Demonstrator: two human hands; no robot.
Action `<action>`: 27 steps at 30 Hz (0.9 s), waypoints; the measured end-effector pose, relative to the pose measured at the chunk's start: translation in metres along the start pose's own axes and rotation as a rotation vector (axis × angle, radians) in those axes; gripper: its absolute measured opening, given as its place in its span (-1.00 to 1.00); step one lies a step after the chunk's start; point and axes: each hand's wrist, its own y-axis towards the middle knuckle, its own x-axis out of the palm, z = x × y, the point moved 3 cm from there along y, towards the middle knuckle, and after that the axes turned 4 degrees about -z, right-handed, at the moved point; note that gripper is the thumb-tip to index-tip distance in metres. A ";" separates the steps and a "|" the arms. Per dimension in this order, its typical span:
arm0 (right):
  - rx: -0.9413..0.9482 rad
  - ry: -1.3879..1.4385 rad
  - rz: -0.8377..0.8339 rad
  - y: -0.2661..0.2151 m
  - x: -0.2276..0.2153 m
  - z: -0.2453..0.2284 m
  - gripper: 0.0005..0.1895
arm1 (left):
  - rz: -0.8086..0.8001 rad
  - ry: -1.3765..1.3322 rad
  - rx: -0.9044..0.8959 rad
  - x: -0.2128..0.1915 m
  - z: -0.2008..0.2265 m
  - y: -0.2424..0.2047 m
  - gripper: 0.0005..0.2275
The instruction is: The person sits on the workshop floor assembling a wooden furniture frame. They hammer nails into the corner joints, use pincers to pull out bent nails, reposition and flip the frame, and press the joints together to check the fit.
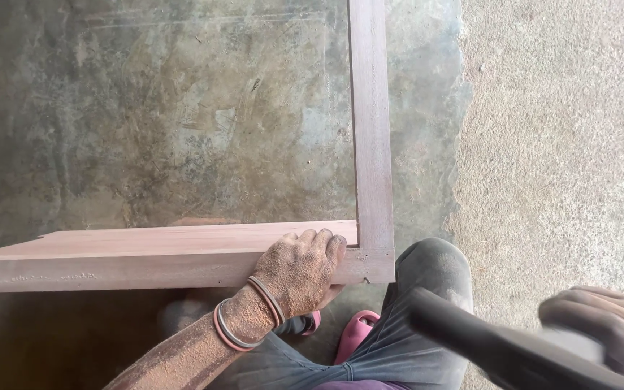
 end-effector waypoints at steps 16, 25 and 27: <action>0.141 -0.225 0.041 0.015 -0.001 -0.023 -0.55 | -0.024 -0.008 -0.016 -0.005 0.000 0.001 -0.44; 0.535 -0.393 -0.817 0.001 0.041 0.029 -0.63 | -0.082 0.007 -0.035 -0.008 0.003 0.001 -0.43; 0.218 -0.112 -0.331 -0.008 0.028 0.032 -0.58 | -0.110 0.014 -0.037 -0.010 0.002 0.001 -0.47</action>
